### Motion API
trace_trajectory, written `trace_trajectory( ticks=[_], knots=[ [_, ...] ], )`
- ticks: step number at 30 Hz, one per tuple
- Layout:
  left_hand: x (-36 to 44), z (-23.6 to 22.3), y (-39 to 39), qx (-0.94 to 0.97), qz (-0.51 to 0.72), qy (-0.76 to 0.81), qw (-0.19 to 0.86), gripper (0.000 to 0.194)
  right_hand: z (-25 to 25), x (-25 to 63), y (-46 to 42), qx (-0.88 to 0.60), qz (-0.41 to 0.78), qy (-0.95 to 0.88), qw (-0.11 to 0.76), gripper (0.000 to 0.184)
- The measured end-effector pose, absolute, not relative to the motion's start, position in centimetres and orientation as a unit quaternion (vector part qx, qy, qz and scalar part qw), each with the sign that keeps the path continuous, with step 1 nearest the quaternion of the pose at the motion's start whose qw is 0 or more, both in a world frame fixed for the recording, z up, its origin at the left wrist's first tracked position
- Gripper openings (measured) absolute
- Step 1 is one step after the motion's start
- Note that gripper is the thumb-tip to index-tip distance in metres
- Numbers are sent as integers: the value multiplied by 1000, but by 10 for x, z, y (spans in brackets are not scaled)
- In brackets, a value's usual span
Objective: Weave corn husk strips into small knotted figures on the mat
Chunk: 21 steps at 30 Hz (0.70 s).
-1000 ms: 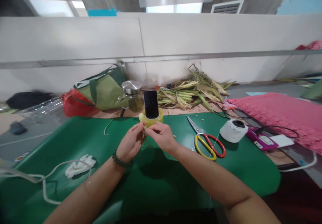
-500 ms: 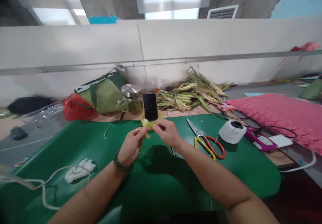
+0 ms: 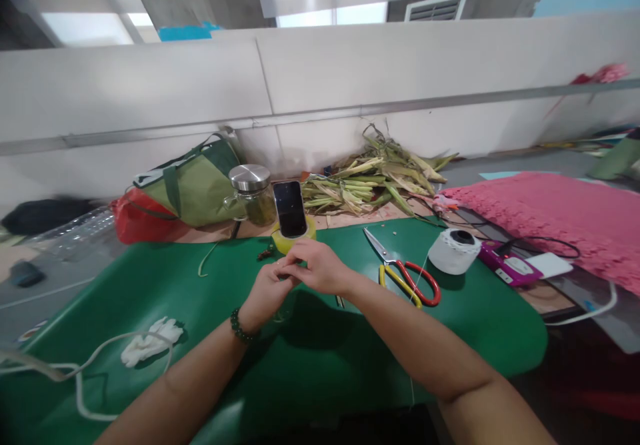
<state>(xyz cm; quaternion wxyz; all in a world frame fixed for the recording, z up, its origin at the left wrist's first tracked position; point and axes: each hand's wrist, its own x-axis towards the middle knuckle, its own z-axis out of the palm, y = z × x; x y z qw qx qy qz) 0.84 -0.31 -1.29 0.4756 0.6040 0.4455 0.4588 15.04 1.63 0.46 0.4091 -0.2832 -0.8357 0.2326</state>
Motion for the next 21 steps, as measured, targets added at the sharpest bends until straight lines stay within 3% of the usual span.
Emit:
trace_trajectory(
  ticks=[6,9,12,21],
  knots=[
    [10,-9,-2,528,450,442,568,24,13,152,22,-340,377,-717,478,32],
    [8,-9,1,487,462,455,585,27,11,158,30,-385,430,-676,458,34],
    [6,-11,2,473,479,450,586,27,4,159,34,-411,434,-688,411,27],
    [4,-6,-2,550,474,419,546,29,-1,153,27,-402,424,-685,436,28]
  ],
)
